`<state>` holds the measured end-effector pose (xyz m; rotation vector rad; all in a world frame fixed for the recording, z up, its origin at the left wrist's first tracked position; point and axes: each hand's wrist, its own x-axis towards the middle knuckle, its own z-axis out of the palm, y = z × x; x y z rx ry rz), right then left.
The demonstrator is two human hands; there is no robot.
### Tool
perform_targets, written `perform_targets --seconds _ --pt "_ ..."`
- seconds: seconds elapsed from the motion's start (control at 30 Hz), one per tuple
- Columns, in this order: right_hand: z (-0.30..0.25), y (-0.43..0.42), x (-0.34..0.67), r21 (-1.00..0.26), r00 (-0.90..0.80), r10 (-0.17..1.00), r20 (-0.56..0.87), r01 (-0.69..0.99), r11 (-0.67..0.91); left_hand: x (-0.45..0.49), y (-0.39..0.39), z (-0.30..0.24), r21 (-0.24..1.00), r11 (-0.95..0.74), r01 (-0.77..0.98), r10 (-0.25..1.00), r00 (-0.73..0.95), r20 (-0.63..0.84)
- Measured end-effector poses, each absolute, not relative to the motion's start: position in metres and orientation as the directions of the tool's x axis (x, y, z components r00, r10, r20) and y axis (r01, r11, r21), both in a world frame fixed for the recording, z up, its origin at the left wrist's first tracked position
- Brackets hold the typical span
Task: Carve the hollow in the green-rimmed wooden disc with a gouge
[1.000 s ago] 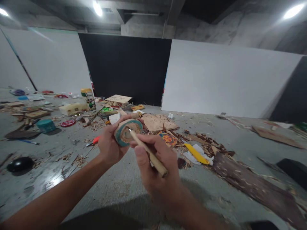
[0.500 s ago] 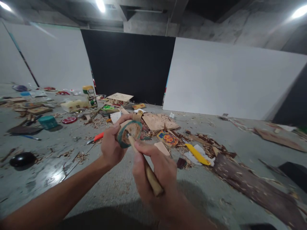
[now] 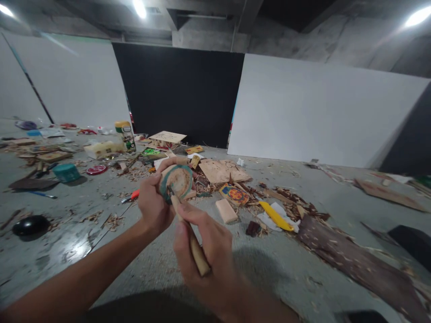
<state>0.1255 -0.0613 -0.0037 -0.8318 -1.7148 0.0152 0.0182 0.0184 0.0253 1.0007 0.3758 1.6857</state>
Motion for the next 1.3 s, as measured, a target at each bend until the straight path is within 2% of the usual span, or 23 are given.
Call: perform_targets --seconds 0.37,0.7,0.83,1.03,1.17,1.3 --pt "0.010 -0.048 0.134 -0.300 -0.187 0.421 0.888 0.457 0.837 0.016 0.014 0.033 0.704 -0.181 -0.687 0.955 0.048 0.292" --pt "0.005 -0.047 0.134 -0.284 -0.250 0.415 0.875 0.430 0.857 0.011 0.023 0.029 0.687 -0.248 -0.683 0.942 -0.004 0.335" --pt "0.001 -0.041 0.139 -0.316 -0.252 0.447 0.858 0.428 0.847 0.007 0.027 0.030 0.716 -0.202 -0.668 0.945 0.059 0.322" --pt "0.005 -0.040 0.142 -0.383 -0.106 0.478 0.872 0.459 0.802 0.001 0.029 0.036 0.727 -0.218 -0.652 0.919 0.114 0.378" --pt "0.006 -0.045 0.142 -0.407 -0.131 0.511 0.849 0.455 0.792 0.004 0.026 0.035 0.730 -0.220 -0.647 0.897 0.160 0.412" --pt "0.004 -0.050 0.141 -0.404 -0.156 0.538 0.828 0.500 0.766 0.009 0.025 0.031 0.721 -0.258 -0.643 0.888 0.137 0.439"
